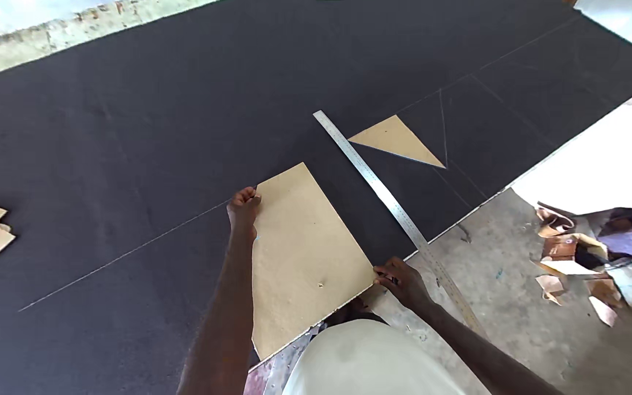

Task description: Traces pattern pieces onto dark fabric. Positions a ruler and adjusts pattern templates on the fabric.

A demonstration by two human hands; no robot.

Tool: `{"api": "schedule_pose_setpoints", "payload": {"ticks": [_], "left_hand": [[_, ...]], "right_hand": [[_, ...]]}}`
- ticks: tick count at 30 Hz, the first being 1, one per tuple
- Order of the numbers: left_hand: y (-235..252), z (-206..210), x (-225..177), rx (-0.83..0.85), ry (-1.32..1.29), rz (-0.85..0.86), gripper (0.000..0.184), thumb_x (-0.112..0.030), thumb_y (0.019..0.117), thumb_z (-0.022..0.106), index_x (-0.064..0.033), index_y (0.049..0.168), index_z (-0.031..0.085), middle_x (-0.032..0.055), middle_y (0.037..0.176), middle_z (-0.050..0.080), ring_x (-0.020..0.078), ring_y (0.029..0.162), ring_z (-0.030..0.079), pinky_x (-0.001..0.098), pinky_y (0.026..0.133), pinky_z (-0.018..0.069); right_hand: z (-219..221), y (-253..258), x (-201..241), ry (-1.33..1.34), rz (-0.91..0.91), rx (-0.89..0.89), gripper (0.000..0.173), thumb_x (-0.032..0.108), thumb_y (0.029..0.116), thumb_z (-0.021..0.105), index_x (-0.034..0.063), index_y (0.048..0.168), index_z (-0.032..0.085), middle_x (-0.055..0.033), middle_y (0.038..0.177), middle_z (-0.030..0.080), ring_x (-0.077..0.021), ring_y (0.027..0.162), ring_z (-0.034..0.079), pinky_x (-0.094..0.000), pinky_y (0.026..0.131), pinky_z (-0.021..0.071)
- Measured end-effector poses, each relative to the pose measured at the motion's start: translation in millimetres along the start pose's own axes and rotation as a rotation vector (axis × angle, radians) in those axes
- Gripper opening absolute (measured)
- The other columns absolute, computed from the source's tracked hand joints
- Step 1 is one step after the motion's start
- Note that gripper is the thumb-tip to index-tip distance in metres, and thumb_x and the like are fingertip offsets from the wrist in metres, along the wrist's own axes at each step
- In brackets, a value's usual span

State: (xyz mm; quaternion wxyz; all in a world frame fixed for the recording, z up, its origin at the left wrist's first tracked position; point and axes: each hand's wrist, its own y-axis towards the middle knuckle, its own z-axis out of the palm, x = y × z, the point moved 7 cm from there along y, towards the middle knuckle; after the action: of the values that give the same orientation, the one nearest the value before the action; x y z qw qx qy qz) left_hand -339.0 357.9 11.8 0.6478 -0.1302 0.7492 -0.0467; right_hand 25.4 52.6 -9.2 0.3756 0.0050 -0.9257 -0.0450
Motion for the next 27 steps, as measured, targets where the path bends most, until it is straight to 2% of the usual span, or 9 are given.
{"api": "schedule_pose_setpoints", "payload": {"ticks": [8,9,11,13,16,18,21,23,27], "left_hand": [[-2.5,9.2,-0.9,0.004,0.162,0.052,0.051,-0.004,0.0894,0.074,-0.0014,0.138,0.057,0.0179,0.136,0.060,0.0273,0.118,0.061,0.0475,0.099,0.0526],[-2.4,11.0,-1.0,-0.001,0.259,0.086,0.053,-0.003,0.0863,0.076,-0.0023,0.136,0.059,0.0183,0.136,0.060,0.0303,0.121,0.060,0.0513,0.102,0.0515],[-2.7,15.0,-1.7,-0.017,0.502,0.150,0.054,-0.008,0.0831,0.078,-0.0081,0.135,0.063,0.0186,0.144,0.056,0.0418,0.136,0.048,0.0674,0.108,0.0406],[-10.2,23.2,-8.6,-0.029,0.674,0.185,0.049,-0.010,0.0874,0.073,-0.0133,0.136,0.064,0.0203,0.150,0.049,0.0499,0.140,0.039,0.0772,0.104,0.0339],[-27.6,50.3,-24.4,-0.016,0.866,0.299,0.048,-0.006,0.0931,0.057,-0.0156,0.140,0.062,0.0181,0.158,0.042,0.0464,0.145,0.036,0.0727,0.108,0.0354],[-27.1,82.8,-21.7,0.077,0.930,0.433,0.044,-0.016,0.0996,0.055,-0.0147,0.143,0.060,0.0158,0.163,0.037,0.0427,0.153,0.027,0.0686,0.118,0.0264],[-17.1,130.1,-13.6,0.233,1.017,0.533,0.054,-0.047,0.1045,0.050,-0.0195,0.150,0.054,0.0092,0.165,0.036,0.0388,0.156,0.021,0.0672,0.124,0.0118],[-7.3,148.6,-9.1,0.248,1.059,0.523,0.064,-0.061,0.1026,0.043,-0.0235,0.154,0.048,0.0057,0.167,0.033,0.0371,0.157,0.020,0.0686,0.123,0.0099],[-0.3,158.3,-0.7,0.185,1.116,0.534,0.070,-0.068,0.1018,0.031,-0.0283,0.158,0.042,0.0044,0.169,0.029,0.0372,0.156,0.020,0.0695,0.122,0.0107]], "right_hand": [[-0.3,4.4,3.1,-0.018,0.006,0.038,0.025,0.035,0.0929,0.076,0.0220,0.114,0.078,-0.0005,0.098,0.065,-0.0127,0.077,0.064,-0.0362,0.066,0.0582],[-0.7,4.6,3.8,-0.022,0.002,0.036,0.025,0.034,0.0929,0.076,0.0220,0.115,0.078,-0.0003,0.098,0.065,-0.0121,0.077,0.064,-0.0355,0.066,0.0586],[-1.1,4.2,4.5,-0.030,0.000,0.039,0.025,0.034,0.0932,0.075,0.0219,0.115,0.077,-0.0001,0.098,0.065,-0.0113,0.076,0.064,-0.0346,0.066,0.0589],[0.2,3.7,2.4,-0.039,0.026,0.067,0.026,0.035,0.0935,0.075,0.0223,0.116,0.077,-0.0003,0.099,0.065,-0.0115,0.075,0.063,-0.0350,0.065,0.0587],[6.0,2.7,-5.6,-0.059,0.077,0.127,0.030,0.041,0.0962,0.070,0.0235,0.119,0.076,-0.0010,0.102,0.066,-0.0128,0.079,0.064,-0.0365,0.070,0.0590],[7.5,2.2,-8.4,-0.069,0.104,0.150,0.031,0.043,0.0974,0.068,0.0236,0.120,0.077,-0.0020,0.103,0.067,-0.0138,0.083,0.066,-0.0367,0.074,0.0591],[7.9,0.5,-9.1,-0.065,0.099,0.152,0.033,0.045,0.0979,0.066,0.0234,0.120,0.077,-0.0037,0.102,0.068,-0.0145,0.081,0.066,-0.0365,0.073,0.0590],[7.8,0.5,-9.3,-0.061,0.096,0.142,0.034,0.047,0.0976,0.066,0.0233,0.119,0.077,-0.0045,0.102,0.068,-0.0144,0.080,0.066,-0.0357,0.071,0.0588],[5.9,0.3,-8.7,-0.055,0.089,0.119,0.034,0.047,0.0969,0.067,0.0233,0.119,0.078,-0.0038,0.101,0.068,-0.0129,0.075,0.064,-0.0336,0.067,0.0578]]}}
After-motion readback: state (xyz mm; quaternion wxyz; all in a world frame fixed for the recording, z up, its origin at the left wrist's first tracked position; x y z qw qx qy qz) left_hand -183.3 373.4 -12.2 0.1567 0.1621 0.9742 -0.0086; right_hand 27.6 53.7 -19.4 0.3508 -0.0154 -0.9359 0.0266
